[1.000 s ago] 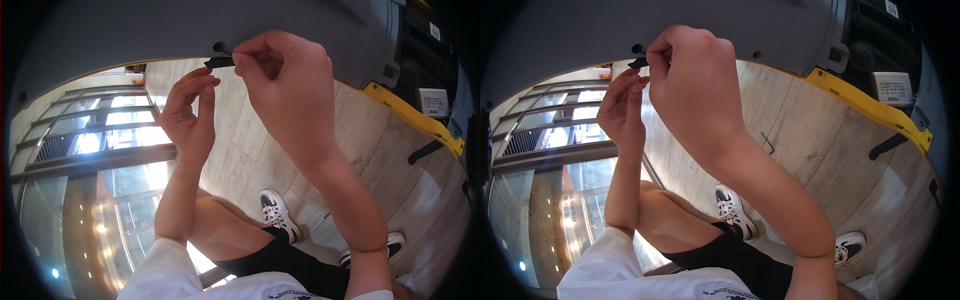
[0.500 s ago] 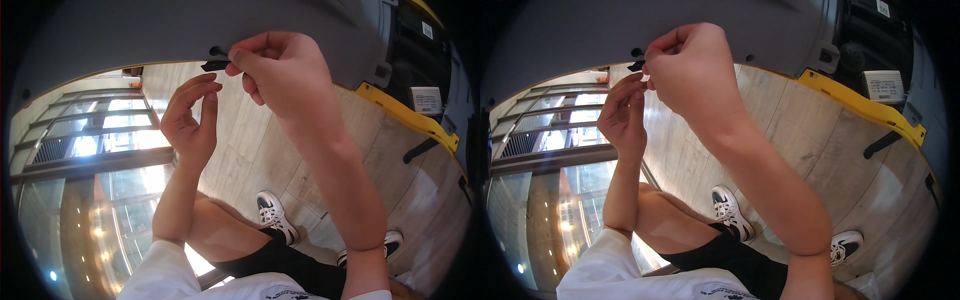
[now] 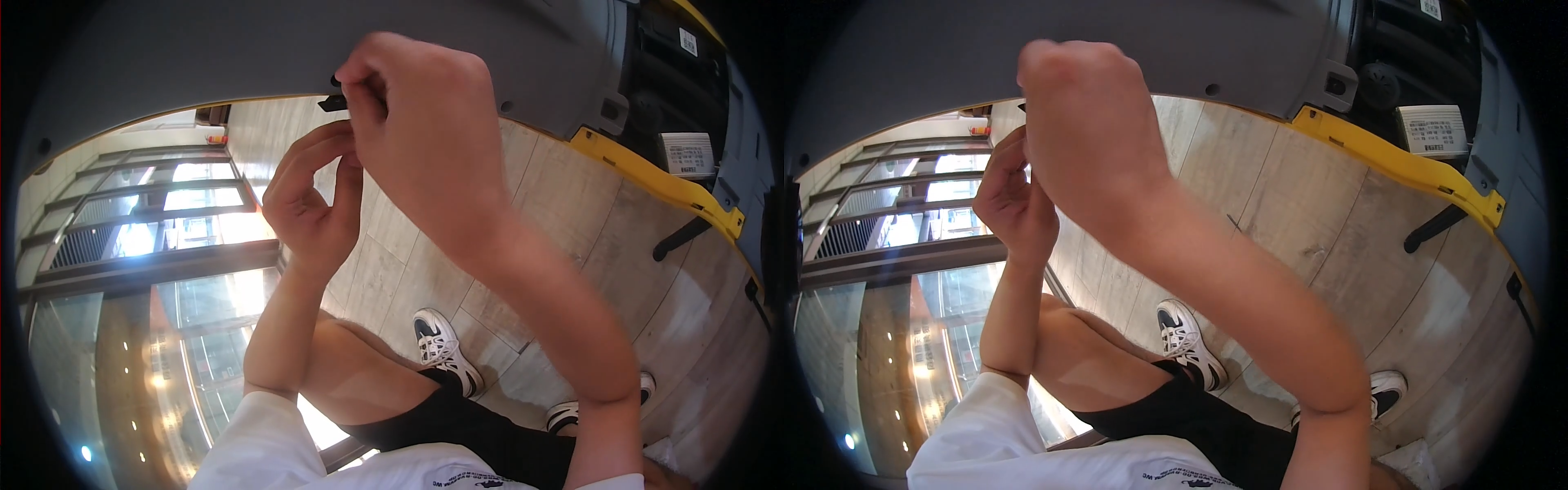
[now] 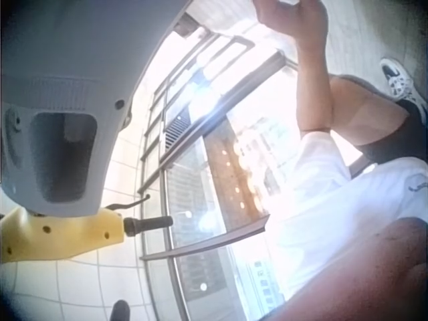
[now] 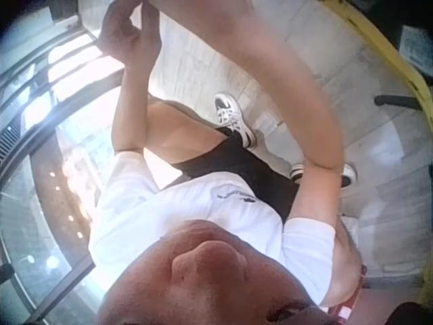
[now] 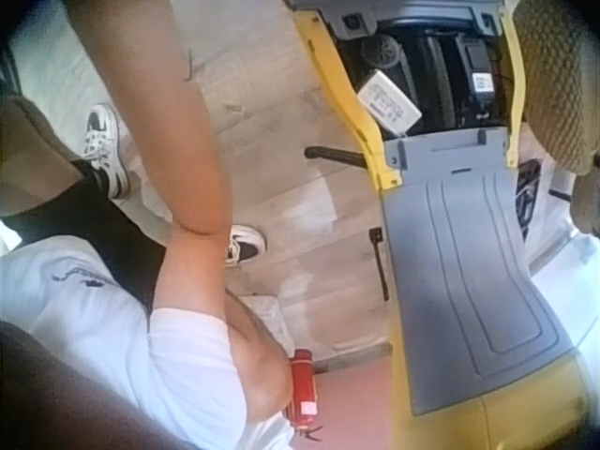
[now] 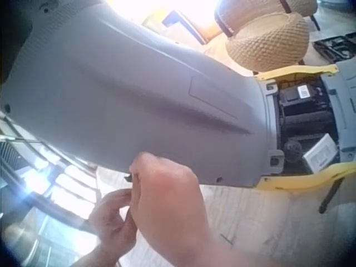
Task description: Using hex keys to remove and re-install screws on the plastic housing of a yellow electric scooter.
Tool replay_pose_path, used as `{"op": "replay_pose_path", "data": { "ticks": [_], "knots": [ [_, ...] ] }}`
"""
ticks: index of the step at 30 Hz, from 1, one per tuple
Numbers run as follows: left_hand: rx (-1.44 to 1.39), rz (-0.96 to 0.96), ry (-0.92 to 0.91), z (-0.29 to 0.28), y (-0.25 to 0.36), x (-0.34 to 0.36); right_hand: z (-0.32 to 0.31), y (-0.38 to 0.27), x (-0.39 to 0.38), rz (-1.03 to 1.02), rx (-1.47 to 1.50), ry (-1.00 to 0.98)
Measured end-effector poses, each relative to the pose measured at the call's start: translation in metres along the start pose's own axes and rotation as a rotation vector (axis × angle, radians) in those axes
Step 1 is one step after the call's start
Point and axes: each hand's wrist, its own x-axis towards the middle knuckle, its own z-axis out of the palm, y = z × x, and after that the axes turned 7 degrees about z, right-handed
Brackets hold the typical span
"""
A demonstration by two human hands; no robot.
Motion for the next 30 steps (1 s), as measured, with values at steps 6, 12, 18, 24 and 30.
{"op": "replay_pose_path", "data": {
  "ticks": [6,12,18,24,30],
  "knots": [
    [-0.015,0.035,0.008,0.001,0.008,0.005,-0.027,0.023,0.019,-0.66,-0.562,-0.285],
    [-0.356,-0.655,-0.017,0.003,0.012,0.024,-0.007,0.035,0.003,-0.287,-0.078,-0.026],
    [-1.176,-1.149,0.301,0.013,0.018,0.037,-0.003,0.033,-0.006,-0.354,-0.247,0.057],
    [-1.231,-1.293,0.384,0.014,0.026,0.053,-0.009,0.031,0.004,-0.499,-0.347,0.017],
    [-1.172,-1.313,0.522,0.018,0.034,0.058,-0.02,0.017,-0.01,-0.203,-0.105,0.065]
  ]
}}
